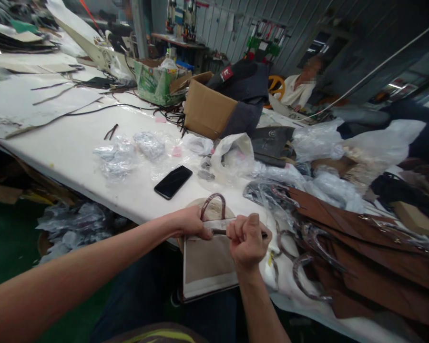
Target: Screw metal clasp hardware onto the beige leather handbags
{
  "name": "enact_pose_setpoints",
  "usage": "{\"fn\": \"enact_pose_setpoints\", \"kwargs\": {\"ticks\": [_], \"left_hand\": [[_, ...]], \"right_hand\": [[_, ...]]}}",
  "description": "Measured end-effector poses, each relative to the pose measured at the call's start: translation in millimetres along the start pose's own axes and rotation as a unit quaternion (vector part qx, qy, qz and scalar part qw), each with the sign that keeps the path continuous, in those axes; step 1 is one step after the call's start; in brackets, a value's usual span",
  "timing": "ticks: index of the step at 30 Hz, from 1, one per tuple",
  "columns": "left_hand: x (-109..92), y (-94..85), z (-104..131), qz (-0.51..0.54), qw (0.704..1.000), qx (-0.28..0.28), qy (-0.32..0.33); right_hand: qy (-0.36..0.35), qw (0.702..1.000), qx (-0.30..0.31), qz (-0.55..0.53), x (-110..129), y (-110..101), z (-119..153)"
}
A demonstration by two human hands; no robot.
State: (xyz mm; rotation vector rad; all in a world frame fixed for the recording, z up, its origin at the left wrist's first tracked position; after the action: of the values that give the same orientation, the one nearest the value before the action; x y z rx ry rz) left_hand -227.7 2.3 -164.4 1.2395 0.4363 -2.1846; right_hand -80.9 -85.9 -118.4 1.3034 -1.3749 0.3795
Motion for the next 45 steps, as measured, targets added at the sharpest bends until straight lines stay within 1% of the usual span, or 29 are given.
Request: {"fn": "enact_pose_setpoints", "kwargs": {"ticks": [2,3,5,7,9,13,17,18,20,23,25,26,27,28,29,30,31,32,34,36,37,38,39,40,41,42,43,45], "left_hand": [[-5.1,0.2,4.6,-0.002,1.000,0.024,0.004],[-7.1,0.3,6.3,0.004,0.999,0.039,0.002],[-9.2,-0.2,7.5,0.027,0.998,0.059,-0.005],[-7.6,-1.2,5.0,0.054,0.996,0.068,-0.021],[-3.2,-2.6,0.6,0.085,0.993,0.068,-0.036],[5.6,-4.9,-5.8,0.130,0.989,0.060,-0.033],[6.6,-5.9,-6.5,0.131,0.989,0.051,-0.036],[5.9,-6.2,-6.7,0.124,0.990,0.046,-0.038],[5.0,-6.1,-7.4,0.112,0.991,0.049,-0.054],[5.2,-5.4,-7.8,0.117,0.987,0.068,-0.081],[5.1,-5.8,-7.4,0.127,0.986,0.072,-0.081],[4.7,-6.3,-7.0,0.131,0.986,0.071,-0.076],[4.2,-7.0,-6.7,0.137,0.985,0.071,-0.070],[3.6,-7.8,-6.4,0.143,0.985,0.072,-0.065],[3.2,-8.6,-6.2,0.149,0.984,0.075,-0.061],[3.0,-9.6,-6.1,0.154,0.983,0.081,-0.058],[3.1,-10.8,-6.0,0.159,0.982,0.088,-0.056],[3.6,-12.2,-5.8,0.161,0.981,0.093,-0.053],[4.9,-16.1,-4.8,0.157,0.982,0.095,-0.040],[6.0,-19.9,-2.9,0.147,0.984,0.094,-0.022],[6.1,-21.0,-1.7,0.141,0.985,0.100,-0.016],[5.7,-21.5,-0.5,0.136,0.984,0.111,-0.012],[4.8,-21.6,0.6,0.132,0.984,0.123,-0.009],[3.2,-21.6,1.4,0.127,0.983,0.131,-0.004],[1.3,-21.8,2.0,0.122,0.984,0.133,0.002],[-0.7,-22.0,2.5,0.117,0.985,0.130,0.008],[-2.6,-22.2,3.1,0.111,0.986,0.125,0.014],[-5.0,-22.2,5.3,0.100,0.987,0.124,0.019]], "right_hand": [[0.033,0.999,0.010,-0.025,6.4,-4.5,-6.5],[0.038,0.999,0.006,-0.035,10.8,-6.1,-8.9],[0.024,0.998,-0.006,-0.050,19.5,-6.5,-10.7],[0.010,0.998,-0.009,-0.053,24.0,-2.5,-8.9],[0.018,0.999,0.001,-0.046,22.6,4.1,-5.9],[0.046,0.999,0.020,-0.020,9.7,15.4,0.6],[0.031,1.000,0.007,-0.002,2.6,19.6,4.0],[0.039,0.999,0.005,-0.004,3.8,18.6,1.5],[0.090,0.996,0.005,-0.018,9.4,11.1,-11.4],[0.183,0.983,-0.005,-0.026,21.2,-16.1,-49.7],[0.209,0.977,-0.016,0.030,22.7,-40.0,-81.3],[0.216,0.972,-0.019,0.086,19.2,-51.2,-96.2],[0.219,0.961,-0.015,0.166,13.0,-60.7,-109.6],[0.214,0.941,-0.005,0.261,5.0,-68.0,-121.2],[0.196,0.913,0.008,0.357,-3.7,-72.7,-130.7],[0.175,0.885,0.020,0.432,-12.3,-75.0,-137.4],[0.154,0.862,0.032,0.483,-20.0,-75.6,-141.1],[0.130,0.848,0.040,0.513,-25.7,-74.9,-141.4],[0.059,0.840,0.050,0.538,-28.5,-71.7,-131.9],[-0.032,0.831,0.059,0.552,-20.1,-69.6,-110.8],[-0.055,0.833,0.075,0.545,-14.5,-70.0,-98.1],[-0.046,0.844,0.104,0.524,-9.5,-71.4,-85.7],[-0.001,0.858,0.152,0.490,-6.2,-73.5,-74.1],[0.060,0.866,0.209,0.451,-3.9,-75.4,-63.6],[0.119,0.862,0.267,0.415,-1.7,-76.9,-54.8],[0.162,0.852,0.314,0.387,0.7,-78.1,-48.6],[0.188,0.843,0.344,0.368,3.4,-78.9,-45.4],[0.211,0.838,0.367,0.343,8.0,-79.1,-46.5]]}}
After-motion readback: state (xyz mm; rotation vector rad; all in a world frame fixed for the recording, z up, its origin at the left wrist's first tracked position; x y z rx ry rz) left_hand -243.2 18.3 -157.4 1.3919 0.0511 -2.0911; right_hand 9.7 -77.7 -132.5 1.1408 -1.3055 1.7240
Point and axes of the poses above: each hand's wrist, its own z-axis away from the middle knuckle, its own y-axis out of the palm, x = y × z, the point moved 3 cm from there along -z, towards the middle knuckle, and after that the axes turned 3 degrees about z, right-handed, at the moved point
